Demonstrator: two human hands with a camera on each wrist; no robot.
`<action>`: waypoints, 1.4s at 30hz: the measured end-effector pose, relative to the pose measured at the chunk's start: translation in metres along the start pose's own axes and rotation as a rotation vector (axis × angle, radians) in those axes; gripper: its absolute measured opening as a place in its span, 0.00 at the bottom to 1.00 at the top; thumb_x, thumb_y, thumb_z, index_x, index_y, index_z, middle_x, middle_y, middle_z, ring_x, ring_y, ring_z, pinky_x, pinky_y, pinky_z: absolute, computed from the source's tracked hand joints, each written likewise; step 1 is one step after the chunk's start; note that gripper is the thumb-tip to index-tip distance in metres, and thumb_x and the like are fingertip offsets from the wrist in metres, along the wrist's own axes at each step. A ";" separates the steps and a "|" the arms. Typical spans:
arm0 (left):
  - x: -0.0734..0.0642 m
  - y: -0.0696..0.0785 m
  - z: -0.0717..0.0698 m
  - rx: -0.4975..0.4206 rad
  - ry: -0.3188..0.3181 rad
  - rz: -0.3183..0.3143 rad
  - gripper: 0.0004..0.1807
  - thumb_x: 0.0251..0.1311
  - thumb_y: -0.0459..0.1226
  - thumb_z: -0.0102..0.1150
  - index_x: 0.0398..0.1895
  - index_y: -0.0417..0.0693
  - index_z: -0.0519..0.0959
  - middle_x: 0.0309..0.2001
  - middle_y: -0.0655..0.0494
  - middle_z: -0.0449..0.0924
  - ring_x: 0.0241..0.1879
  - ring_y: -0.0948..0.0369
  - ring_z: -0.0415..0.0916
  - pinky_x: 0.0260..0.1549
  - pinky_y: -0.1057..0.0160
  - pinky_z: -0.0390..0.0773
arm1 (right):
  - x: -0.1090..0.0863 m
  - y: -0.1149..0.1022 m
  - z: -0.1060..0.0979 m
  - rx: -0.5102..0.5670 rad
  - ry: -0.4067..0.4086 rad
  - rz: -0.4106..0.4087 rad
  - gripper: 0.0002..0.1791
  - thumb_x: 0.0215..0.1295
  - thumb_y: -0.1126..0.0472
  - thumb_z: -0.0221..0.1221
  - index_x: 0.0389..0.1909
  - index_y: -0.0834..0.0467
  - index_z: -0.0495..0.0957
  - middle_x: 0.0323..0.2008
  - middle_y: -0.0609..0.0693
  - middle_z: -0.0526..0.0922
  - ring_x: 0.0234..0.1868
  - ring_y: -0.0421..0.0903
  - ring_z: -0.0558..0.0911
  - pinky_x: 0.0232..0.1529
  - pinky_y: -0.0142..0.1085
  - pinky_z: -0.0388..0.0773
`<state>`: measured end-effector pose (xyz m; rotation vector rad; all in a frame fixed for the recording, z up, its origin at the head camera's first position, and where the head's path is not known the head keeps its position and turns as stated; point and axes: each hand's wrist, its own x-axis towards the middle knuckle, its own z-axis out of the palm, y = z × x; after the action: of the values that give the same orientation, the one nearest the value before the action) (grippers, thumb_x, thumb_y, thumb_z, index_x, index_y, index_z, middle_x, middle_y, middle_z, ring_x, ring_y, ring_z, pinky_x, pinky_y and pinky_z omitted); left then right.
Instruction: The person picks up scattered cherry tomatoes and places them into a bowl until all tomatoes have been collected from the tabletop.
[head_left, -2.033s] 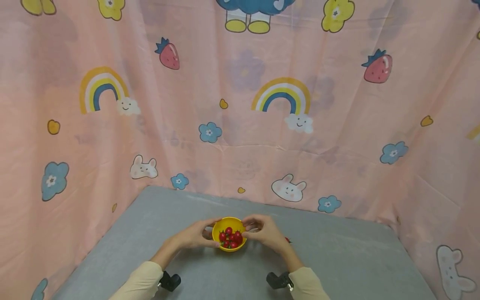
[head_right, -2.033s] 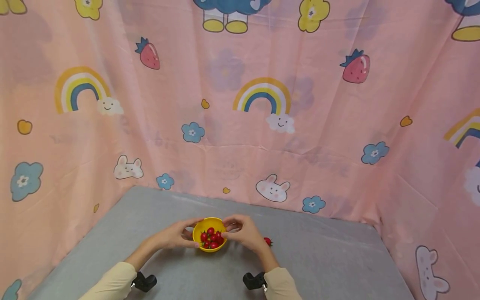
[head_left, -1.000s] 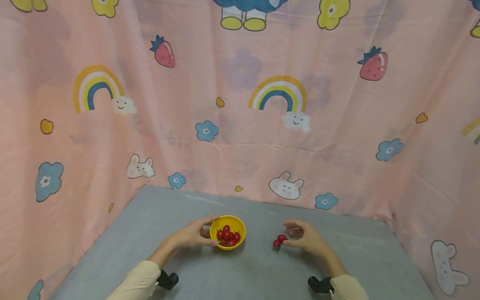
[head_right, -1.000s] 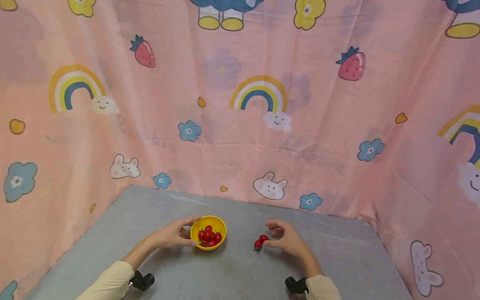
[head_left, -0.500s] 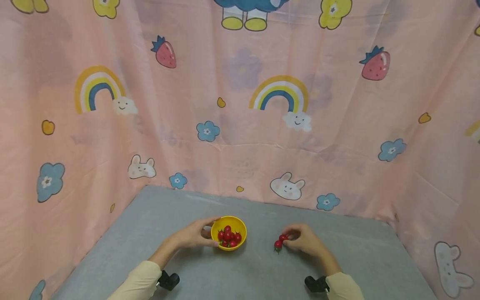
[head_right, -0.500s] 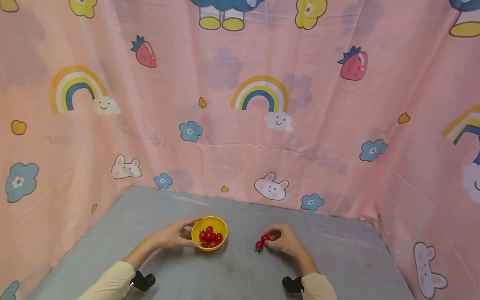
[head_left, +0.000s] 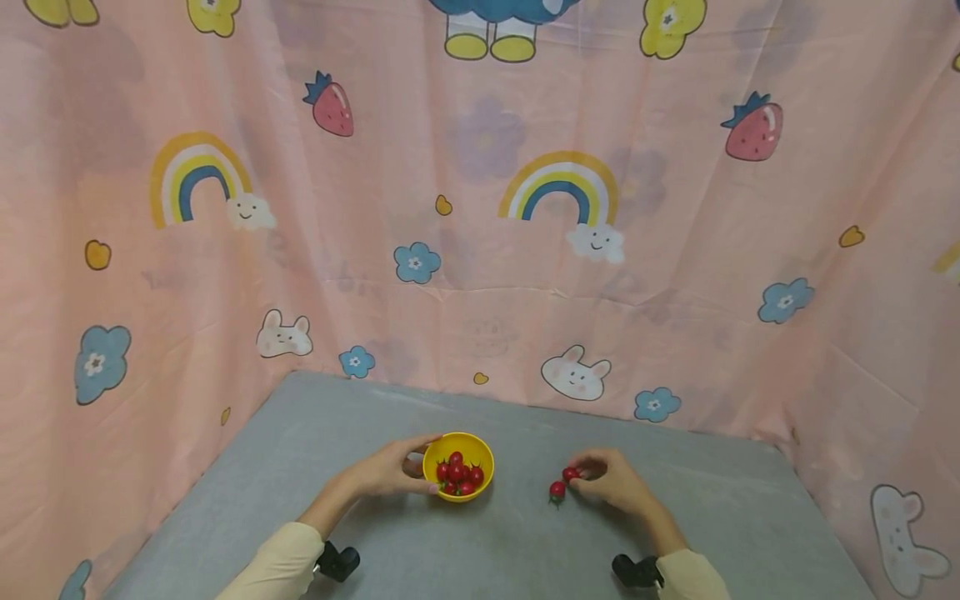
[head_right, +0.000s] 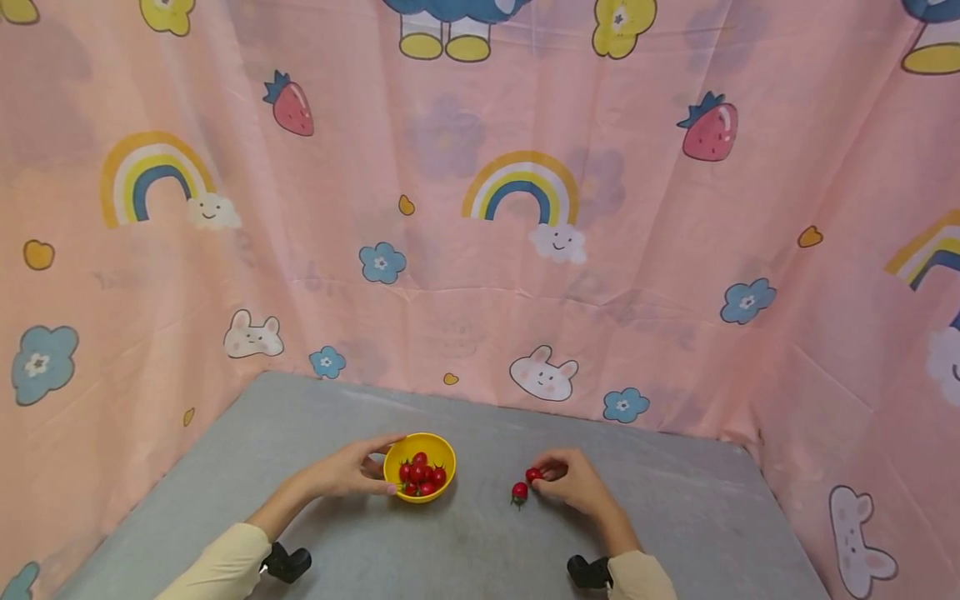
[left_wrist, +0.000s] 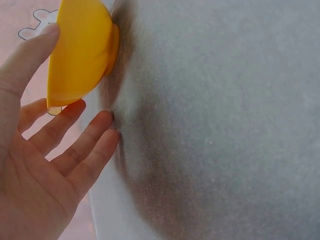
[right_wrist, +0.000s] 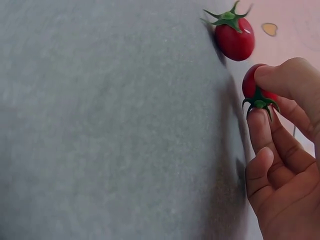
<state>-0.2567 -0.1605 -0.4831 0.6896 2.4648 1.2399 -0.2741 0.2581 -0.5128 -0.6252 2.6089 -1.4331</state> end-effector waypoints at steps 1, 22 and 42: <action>0.000 0.000 0.000 -0.003 -0.001 0.001 0.44 0.60 0.43 0.74 0.77 0.43 0.62 0.65 0.39 0.71 0.50 0.52 0.81 0.50 0.53 0.82 | -0.002 0.001 0.000 0.010 0.008 -0.006 0.11 0.61 0.66 0.70 0.44 0.63 0.84 0.41 0.53 0.86 0.40 0.48 0.83 0.41 0.34 0.80; -0.001 0.003 0.000 0.021 0.027 0.010 0.45 0.58 0.43 0.75 0.76 0.41 0.64 0.70 0.41 0.66 0.53 0.49 0.78 0.53 0.49 0.80 | -0.016 -0.004 -0.003 0.162 0.068 -0.010 0.14 0.65 0.64 0.69 0.48 0.67 0.83 0.42 0.60 0.86 0.39 0.48 0.85 0.29 0.38 0.82; 0.001 0.002 -0.001 0.018 0.028 0.021 0.45 0.57 0.43 0.76 0.75 0.41 0.65 0.69 0.41 0.67 0.54 0.47 0.77 0.52 0.49 0.80 | 0.006 -0.034 0.013 0.121 0.056 -0.045 0.13 0.64 0.62 0.70 0.46 0.64 0.83 0.41 0.54 0.86 0.41 0.50 0.83 0.38 0.35 0.82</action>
<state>-0.2579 -0.1594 -0.4809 0.7096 2.5007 1.2440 -0.2657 0.2294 -0.4914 -0.6415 2.5410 -1.6301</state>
